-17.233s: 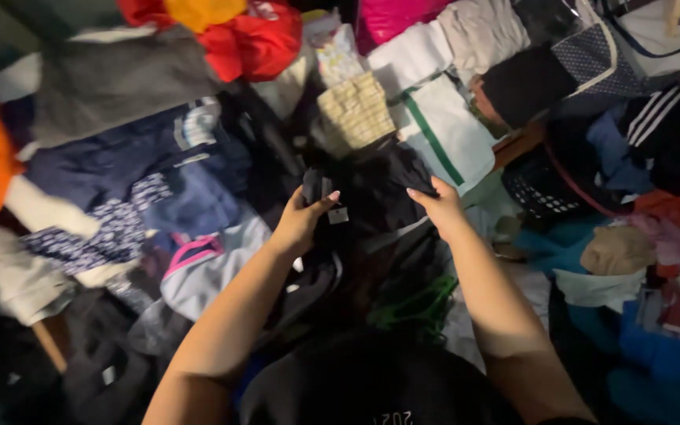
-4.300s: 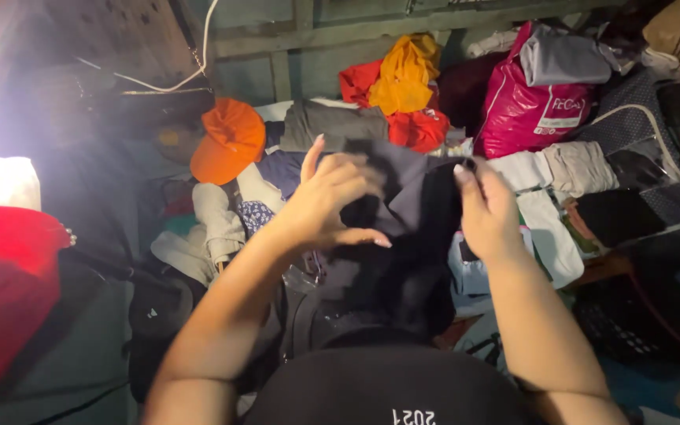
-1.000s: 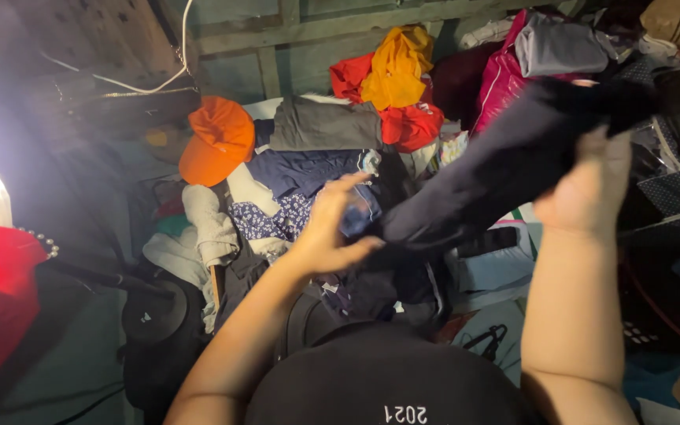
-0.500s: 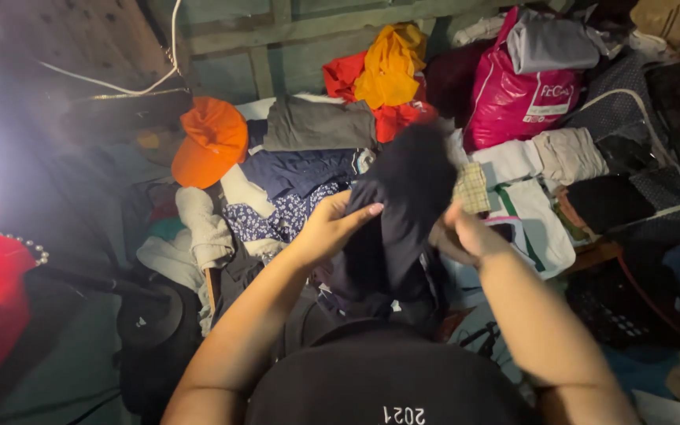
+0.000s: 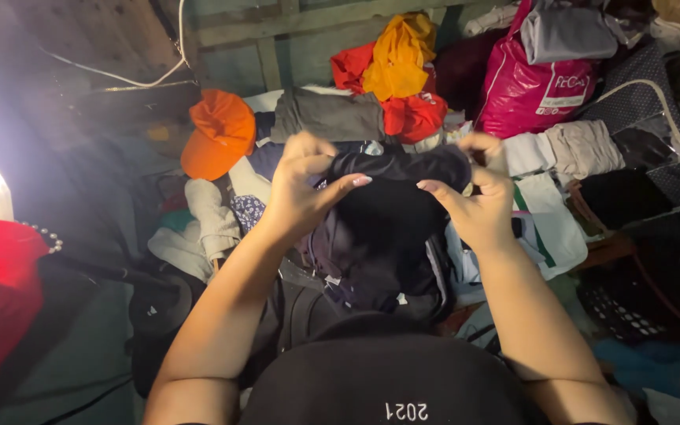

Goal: The recorder is folding various items of clothing and organizing them on a surface.

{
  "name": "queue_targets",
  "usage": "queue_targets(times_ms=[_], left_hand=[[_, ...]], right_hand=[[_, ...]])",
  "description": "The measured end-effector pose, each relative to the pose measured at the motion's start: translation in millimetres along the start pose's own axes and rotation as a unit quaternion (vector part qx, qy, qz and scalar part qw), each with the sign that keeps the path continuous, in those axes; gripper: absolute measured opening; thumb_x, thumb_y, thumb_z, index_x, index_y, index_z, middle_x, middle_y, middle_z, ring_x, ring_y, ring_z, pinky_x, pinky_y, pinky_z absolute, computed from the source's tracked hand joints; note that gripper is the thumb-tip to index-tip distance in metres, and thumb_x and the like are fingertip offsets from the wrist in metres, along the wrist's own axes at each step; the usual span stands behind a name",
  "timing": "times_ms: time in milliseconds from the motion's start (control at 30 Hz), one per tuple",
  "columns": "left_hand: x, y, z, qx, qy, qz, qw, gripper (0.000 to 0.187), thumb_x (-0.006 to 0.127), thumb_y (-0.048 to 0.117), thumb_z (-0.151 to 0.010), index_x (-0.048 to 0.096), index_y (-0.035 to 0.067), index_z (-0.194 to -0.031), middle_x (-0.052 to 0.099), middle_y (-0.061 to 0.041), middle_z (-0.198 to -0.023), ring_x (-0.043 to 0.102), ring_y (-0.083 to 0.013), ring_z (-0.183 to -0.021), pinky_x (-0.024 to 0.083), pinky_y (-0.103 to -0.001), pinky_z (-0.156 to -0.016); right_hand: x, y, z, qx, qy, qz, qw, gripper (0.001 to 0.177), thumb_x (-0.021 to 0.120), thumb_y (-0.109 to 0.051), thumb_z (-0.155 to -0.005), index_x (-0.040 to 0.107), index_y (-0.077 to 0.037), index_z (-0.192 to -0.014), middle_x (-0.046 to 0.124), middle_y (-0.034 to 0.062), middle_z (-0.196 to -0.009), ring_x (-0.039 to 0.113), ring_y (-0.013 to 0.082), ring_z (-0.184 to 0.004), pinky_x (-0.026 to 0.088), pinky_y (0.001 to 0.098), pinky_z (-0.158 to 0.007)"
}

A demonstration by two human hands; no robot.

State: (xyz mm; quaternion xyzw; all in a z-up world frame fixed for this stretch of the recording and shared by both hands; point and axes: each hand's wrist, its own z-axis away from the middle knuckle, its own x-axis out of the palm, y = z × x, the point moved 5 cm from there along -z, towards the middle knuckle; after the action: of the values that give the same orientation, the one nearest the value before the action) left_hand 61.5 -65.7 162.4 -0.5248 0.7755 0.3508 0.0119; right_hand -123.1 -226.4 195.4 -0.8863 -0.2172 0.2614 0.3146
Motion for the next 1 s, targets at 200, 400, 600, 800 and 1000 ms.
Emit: queue_targets(times_ms=[200, 400, 600, 800, 1000], left_hand=[[-13.2, 29.9, -18.6, 0.063, -0.065, 0.179, 0.980, 0.046, 0.093, 0.016, -0.082, 0.067, 0.002, -0.117, 0.065, -0.012, -0.132, 0.059, -0.0242, -0.135, 0.046, -0.039, -0.117], [18.6, 0.7, -5.0, -0.127, -0.168, 0.275, 0.938, 0.086, 0.087, 0.010, -0.086, 0.036, 0.002, -0.154, 0.053, -0.011, -0.148, 0.048, -0.0192, -0.141, 0.036, -0.038, -0.122], [51.6, -0.8, -5.4, -0.195, -0.224, 0.539, 0.789, 0.081, 0.076, 0.004, -0.088, 0.034, 0.002, -0.157, 0.045, -0.007, -0.157, 0.037, -0.0197, -0.150, 0.028, -0.035, -0.125], [115.8, -87.1, 41.8, -0.346, -0.208, 0.484, 0.776, 0.072, 0.079, 0.009, -0.091, 0.046, -0.015, -0.150, 0.056, -0.025, -0.145, 0.052, -0.0294, -0.135, 0.042, -0.041, -0.117], [131.5, -86.1, 119.2, -0.481, -0.324, 0.368, 0.727, 0.098, 0.078, 0.038, -0.081, 0.023, 0.008, -0.156, 0.050, -0.014, -0.150, 0.051, -0.0230, -0.137, 0.040, -0.036, -0.112]], right_hand=[[-12.8, 18.9, -4.1, 0.020, -0.013, -0.138, 0.990, 0.026, 0.080, -0.016, -0.090, 0.072, 0.002, -0.108, 0.066, 0.0139, -0.126, 0.064, 0.0186, -0.116, 0.051, 0.0322, -0.106], [-17.2, 107.6, 15.3, 0.190, 0.070, -0.253, 0.946, 0.047, 0.074, -0.032, -0.100, 0.059, 0.000, -0.131, 0.059, 0.0225, -0.130, 0.060, 0.0221, -0.115, 0.050, 0.0355, -0.104], [24.7, 83.4, 35.7, 0.297, -0.002, -0.661, 0.689, 0.097, 0.052, -0.071, -0.087, 0.037, -0.002, -0.154, 0.051, 0.0201, -0.150, 0.054, 0.0346, -0.135, 0.041, 0.0468, -0.115], [45.4, 75.6, 100.8, 0.333, -0.028, -0.701, 0.631, 0.103, 0.054, -0.076, -0.089, 0.040, 0.000, -0.156, 0.050, 0.0211, -0.155, 0.050, 0.0359, -0.140, 0.038, 0.0493, -0.119], [32.0, 168.2, 185.4, 0.538, 0.098, -0.551, 0.631, 0.061, 0.067, -0.044, -0.090, 0.064, -0.002, -0.135, 0.070, 0.0180, -0.122, 0.064, 0.0355, -0.110, 0.048, 0.0483, -0.101]])
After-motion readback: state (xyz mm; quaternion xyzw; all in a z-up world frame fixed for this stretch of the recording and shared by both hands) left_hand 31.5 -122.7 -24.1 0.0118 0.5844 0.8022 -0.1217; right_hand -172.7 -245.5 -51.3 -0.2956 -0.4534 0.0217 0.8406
